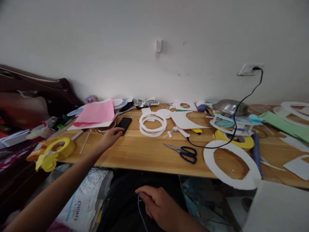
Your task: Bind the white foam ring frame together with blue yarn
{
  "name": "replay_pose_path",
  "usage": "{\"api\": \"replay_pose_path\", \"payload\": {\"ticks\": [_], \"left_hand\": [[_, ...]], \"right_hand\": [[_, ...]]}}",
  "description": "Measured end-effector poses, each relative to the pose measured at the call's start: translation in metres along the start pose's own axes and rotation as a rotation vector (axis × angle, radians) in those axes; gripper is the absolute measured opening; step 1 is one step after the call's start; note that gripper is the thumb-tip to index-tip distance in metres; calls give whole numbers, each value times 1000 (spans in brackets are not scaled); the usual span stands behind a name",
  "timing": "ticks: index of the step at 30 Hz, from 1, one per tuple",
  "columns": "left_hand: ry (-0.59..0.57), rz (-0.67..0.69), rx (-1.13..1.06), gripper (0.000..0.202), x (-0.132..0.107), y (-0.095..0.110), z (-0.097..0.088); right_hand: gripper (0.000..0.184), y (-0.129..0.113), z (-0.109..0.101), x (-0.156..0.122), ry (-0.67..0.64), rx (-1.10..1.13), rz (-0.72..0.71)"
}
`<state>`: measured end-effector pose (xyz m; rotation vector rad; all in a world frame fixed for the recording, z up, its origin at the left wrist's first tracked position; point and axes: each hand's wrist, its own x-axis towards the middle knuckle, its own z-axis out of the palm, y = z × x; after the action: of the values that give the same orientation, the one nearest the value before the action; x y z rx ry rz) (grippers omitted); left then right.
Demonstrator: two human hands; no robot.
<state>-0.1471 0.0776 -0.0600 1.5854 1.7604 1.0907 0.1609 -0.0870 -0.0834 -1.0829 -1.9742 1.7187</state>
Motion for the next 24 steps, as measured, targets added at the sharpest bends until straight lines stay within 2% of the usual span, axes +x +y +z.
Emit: {"api": "replay_pose_path", "payload": {"ticks": [4, 7, 11, 13, 15, 18, 21, 24], "left_hand": [[-13, 86, 138, 22, 24, -16, 41], [-70, 111, 196, 29, 41, -26, 70], [-107, 101, 234, 37, 52, -29, 97], [-82, 69, 245, 44, 53, -27, 105], [-58, 34, 249, 52, 52, -24, 110], [-29, -10, 247, 52, 49, -22, 115], [-8, -16, 235, 41, 44, -22, 118], [-2, 16, 205, 34, 39, -23, 118]], "right_hand": [[49, -6, -2, 5, -29, -3, 12], [46, -10, 0, 14, -45, -15, 29], [42, -11, 5, 26, -17, -49, -8], [39, -10, 4, 33, 108, -127, -98], [33, -10, -3, 43, 326, -236, -214], [27, -15, -29, 66, 650, -421, -328], [28, -26, -63, 100, 774, -564, -373], [29, -37, -88, 134, 811, -683, -417]]}}
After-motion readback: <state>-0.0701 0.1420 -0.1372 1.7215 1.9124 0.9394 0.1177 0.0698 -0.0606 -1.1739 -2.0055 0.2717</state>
